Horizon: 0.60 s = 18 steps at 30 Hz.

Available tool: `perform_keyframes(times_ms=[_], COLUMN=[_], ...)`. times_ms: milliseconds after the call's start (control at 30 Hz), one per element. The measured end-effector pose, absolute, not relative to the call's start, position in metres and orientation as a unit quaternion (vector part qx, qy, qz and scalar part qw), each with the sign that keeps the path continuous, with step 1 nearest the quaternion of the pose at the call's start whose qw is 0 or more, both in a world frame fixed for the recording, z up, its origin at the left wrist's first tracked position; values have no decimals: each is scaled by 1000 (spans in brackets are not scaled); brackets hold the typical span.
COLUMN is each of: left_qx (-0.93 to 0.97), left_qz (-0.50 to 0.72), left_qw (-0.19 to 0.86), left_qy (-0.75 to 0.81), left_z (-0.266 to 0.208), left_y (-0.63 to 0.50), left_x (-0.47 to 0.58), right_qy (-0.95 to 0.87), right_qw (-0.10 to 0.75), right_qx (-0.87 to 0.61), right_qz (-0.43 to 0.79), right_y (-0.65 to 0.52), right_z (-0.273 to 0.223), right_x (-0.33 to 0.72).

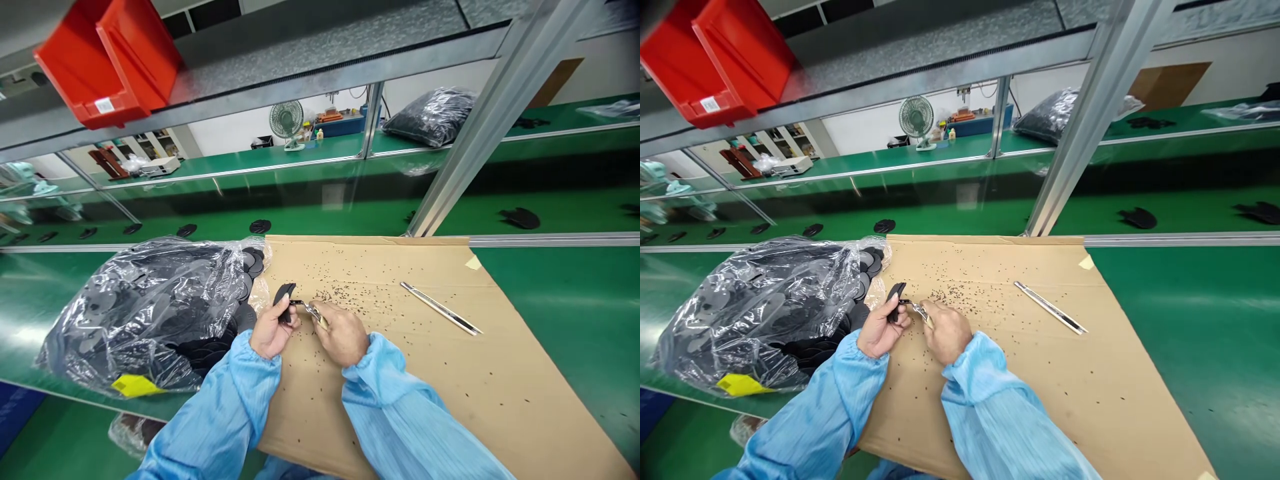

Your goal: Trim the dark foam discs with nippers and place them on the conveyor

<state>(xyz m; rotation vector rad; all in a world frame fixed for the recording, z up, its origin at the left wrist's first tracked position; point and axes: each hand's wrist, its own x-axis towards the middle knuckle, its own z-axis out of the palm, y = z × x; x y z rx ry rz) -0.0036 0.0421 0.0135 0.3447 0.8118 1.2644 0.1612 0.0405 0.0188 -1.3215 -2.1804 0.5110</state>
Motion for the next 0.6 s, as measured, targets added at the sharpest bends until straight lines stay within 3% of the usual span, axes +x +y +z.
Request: perform_keyframes(times_ms=[233, 600], left_qx=[167, 99], left_qz=[599, 556], left_qw=[697, 731], left_qy=[357, 382], left_z=[17, 20], left_y=[46, 47], left_x=[-7, -14], right_qy=[-739, -790], right_qw=[395, 327], right_qx=[-508, -470], right_qz=[198, 219], right_y=[43, 39], right_z=[15, 13], right_x=[163, 160])
